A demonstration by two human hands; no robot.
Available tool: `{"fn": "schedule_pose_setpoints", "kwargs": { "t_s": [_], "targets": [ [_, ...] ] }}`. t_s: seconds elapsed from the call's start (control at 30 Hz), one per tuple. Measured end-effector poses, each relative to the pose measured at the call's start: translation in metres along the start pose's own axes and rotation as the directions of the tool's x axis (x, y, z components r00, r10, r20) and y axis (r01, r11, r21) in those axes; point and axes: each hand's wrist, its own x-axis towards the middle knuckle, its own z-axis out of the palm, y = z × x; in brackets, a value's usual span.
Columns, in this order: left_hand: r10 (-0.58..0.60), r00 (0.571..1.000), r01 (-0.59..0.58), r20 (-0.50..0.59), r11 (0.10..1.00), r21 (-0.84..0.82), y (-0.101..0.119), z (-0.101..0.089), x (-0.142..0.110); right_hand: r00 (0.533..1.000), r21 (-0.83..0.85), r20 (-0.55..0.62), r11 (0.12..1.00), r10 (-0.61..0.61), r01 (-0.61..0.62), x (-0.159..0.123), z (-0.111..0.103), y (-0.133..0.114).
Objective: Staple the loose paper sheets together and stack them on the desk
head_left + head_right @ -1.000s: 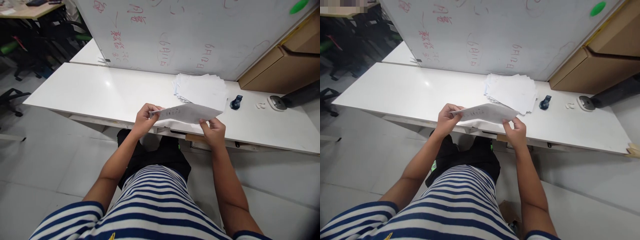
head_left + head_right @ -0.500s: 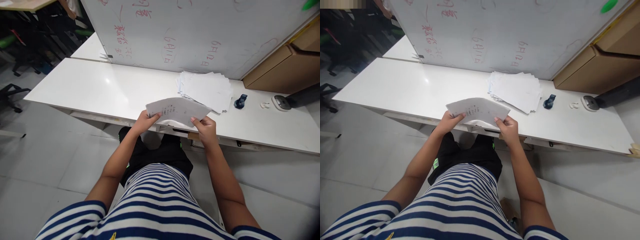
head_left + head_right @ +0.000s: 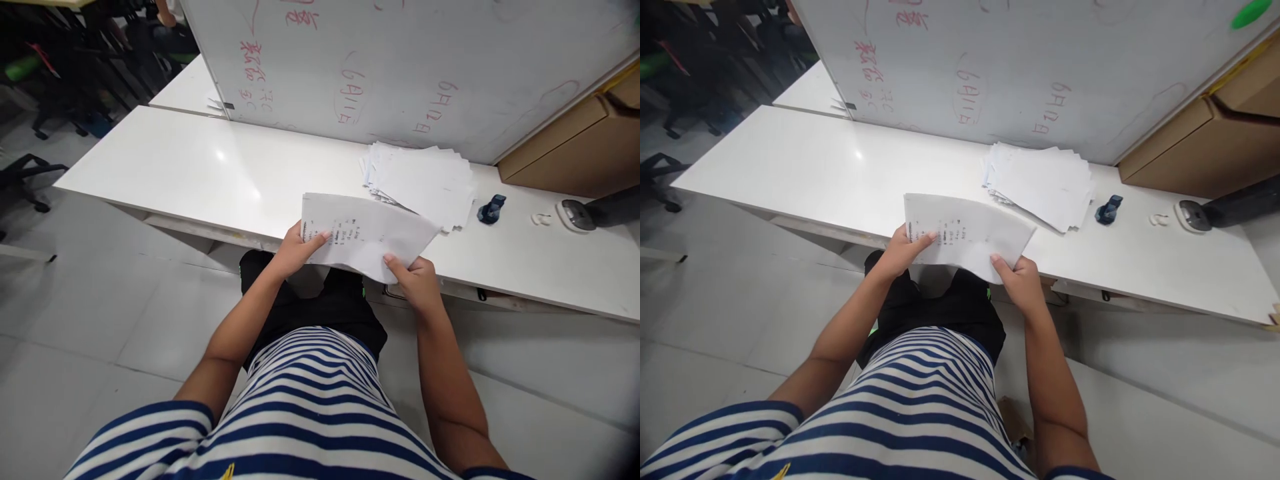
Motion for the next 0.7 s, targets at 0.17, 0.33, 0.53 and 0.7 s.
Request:
{"fn": "schedule_pose_setpoints", "kwargs": {
  "t_s": [0.17,0.33,0.53,0.7],
  "targets": [
    [0.083,0.994,-0.071,-0.069,0.986,0.152,-0.005,0.0,0.006,0.954,0.29,0.276,0.936,0.119,-0.2,-0.009,-0.023,0.022],
    [0.312,0.948,-0.237,-0.06,0.819,0.523,-0.007,0.023,-0.001,0.965,0.332,0.238,0.924,0.113,-0.19,-0.016,-0.016,0.043],
    [0.25,0.891,-0.453,0.378,0.484,0.749,-0.002,0.069,-0.032,0.994,0.159,-0.01,0.982,0.105,-0.102,-0.027,0.018,0.042],
    [0.149,0.889,-0.454,0.433,0.413,0.79,-0.006,0.068,-0.03,0.996,-0.003,-0.095,1.0,-0.003,0.003,-0.029,0.028,0.038]
  ]
}}
